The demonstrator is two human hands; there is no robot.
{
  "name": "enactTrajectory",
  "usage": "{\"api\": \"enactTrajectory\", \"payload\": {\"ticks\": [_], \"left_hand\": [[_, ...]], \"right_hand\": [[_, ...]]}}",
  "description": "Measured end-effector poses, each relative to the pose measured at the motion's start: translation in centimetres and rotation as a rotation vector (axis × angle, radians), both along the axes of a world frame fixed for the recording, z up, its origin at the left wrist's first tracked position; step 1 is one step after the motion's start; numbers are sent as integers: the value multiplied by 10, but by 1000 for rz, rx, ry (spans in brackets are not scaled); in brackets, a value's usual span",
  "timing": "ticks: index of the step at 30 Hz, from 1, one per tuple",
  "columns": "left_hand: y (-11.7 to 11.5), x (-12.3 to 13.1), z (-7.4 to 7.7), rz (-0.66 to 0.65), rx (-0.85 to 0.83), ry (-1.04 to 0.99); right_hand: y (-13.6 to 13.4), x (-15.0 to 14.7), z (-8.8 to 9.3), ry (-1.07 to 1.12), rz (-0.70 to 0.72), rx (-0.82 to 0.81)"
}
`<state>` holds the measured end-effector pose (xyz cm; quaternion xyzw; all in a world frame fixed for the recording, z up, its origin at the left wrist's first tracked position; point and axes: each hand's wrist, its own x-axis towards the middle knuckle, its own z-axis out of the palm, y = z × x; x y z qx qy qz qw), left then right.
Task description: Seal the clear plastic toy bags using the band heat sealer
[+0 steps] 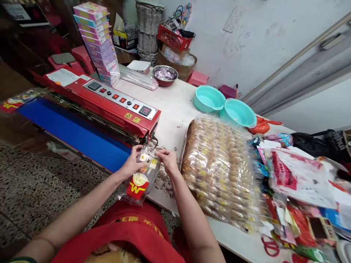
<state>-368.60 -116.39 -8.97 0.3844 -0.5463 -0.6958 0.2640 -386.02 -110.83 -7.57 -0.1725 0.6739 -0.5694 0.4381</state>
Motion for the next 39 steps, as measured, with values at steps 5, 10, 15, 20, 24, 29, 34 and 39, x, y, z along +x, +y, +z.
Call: {"api": "enactTrajectory", "payload": {"ticks": [5,10,15,20,24,29,34,39], "left_hand": [[0,0,-8,140,116,-92],[-17,4,7,169,467,46],[-37,-8,3,274,469,24],[-55,-23,-10,324,467,11],[-68,-8,-13,279,504,-12],[-84,14,-15,367,441,-49],[-108,43,-4,567,269,-173],[-92,51,2,786,-643,-596]], "right_hand": [[-1,9,-9,23,50,-6],[2,18,-10,51,120,-19],[1,24,-12,70,80,-30],[-12,21,-22,-23,-56,-27],[-35,17,-33,-108,-119,-17],[-71,37,-44,-74,-159,-42],[-31,58,-25,323,-142,-152],[101,22,23,1088,17,-241]]}}
